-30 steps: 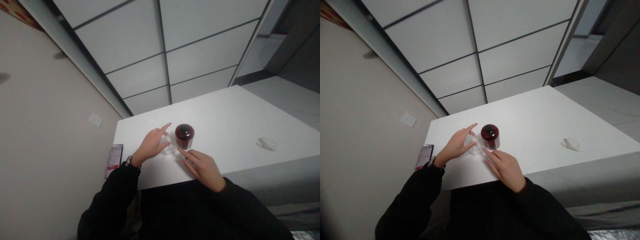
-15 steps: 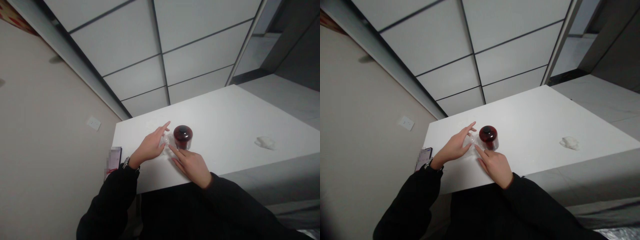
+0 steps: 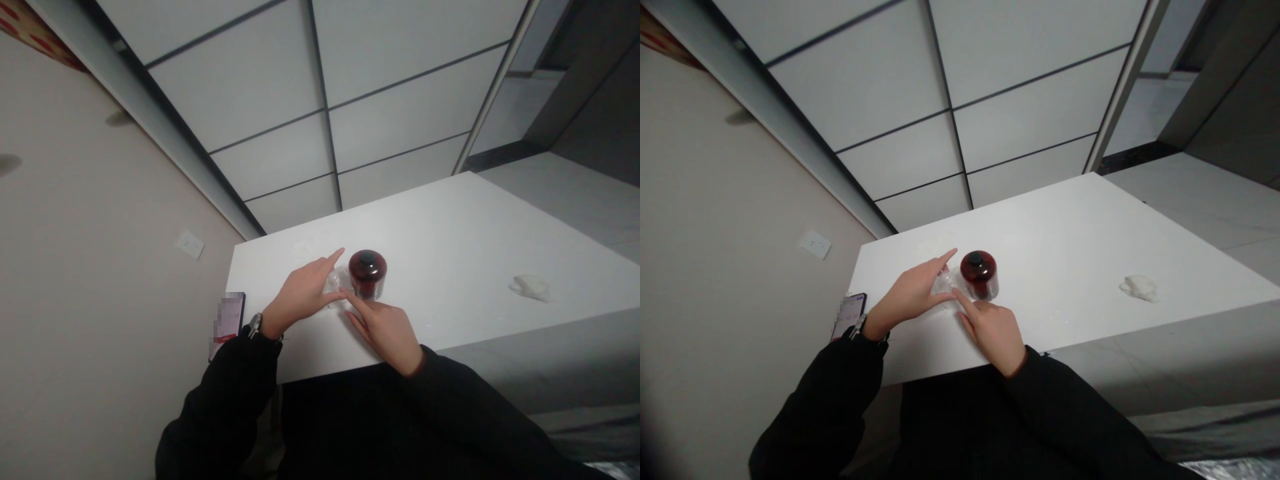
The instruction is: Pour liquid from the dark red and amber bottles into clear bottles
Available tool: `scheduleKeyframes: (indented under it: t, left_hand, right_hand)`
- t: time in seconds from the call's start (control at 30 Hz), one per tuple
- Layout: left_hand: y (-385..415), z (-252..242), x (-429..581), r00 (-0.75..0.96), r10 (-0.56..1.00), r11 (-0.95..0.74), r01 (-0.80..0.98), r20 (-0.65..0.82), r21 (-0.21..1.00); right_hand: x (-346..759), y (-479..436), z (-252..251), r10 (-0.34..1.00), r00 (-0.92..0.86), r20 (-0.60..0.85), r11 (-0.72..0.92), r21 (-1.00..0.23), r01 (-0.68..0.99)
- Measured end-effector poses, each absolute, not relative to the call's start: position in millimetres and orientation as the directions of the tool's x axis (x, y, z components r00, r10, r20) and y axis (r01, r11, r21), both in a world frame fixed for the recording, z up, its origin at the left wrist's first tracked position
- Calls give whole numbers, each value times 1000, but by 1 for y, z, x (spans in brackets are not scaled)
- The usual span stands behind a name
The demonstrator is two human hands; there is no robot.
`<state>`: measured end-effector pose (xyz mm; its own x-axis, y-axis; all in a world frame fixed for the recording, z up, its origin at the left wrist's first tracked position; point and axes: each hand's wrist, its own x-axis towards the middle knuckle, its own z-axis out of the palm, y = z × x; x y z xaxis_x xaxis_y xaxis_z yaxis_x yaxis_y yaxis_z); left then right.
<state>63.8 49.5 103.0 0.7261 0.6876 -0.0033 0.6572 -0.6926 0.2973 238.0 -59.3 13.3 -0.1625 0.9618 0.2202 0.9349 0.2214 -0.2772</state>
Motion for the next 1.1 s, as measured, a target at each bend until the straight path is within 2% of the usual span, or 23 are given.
scheduleKeyframes:
  t: [0.07,0.2,0.23,0.4,0.47,0.63,0.8,0.93,1.1]
  left_hand:
    - [51,102,64,735,678,-691,644,-17,328]
    - [52,100,72,755,656,-654,579,-16,486]
    - [52,100,74,746,666,-652,580,1,489]
    - [48,101,82,611,791,-602,762,44,241]
    - [48,103,83,642,767,-626,741,18,243]
    - [51,107,76,702,712,-654,664,-1,364]
    - [48,93,29,622,758,-618,586,198,524]
    - [38,59,-9,530,839,-449,553,120,702]
    - [35,27,-16,519,851,-333,412,81,848]
  right_hand:
    - [237,-59,17,968,-160,192,209,-269,940]
    - [236,-59,22,975,-163,153,199,-262,944]
    - [236,-59,22,975,-165,149,200,-261,945]
    - [236,-60,22,975,-163,152,199,-264,944]
    - [236,-60,23,976,-157,151,192,-257,947]
    - [236,-60,25,981,-147,128,174,-234,956]
    - [235,-65,25,977,-177,120,202,-248,947]
    - [223,-67,28,958,-251,137,281,-274,920]
    - [203,-59,38,950,-313,3,302,-274,913]
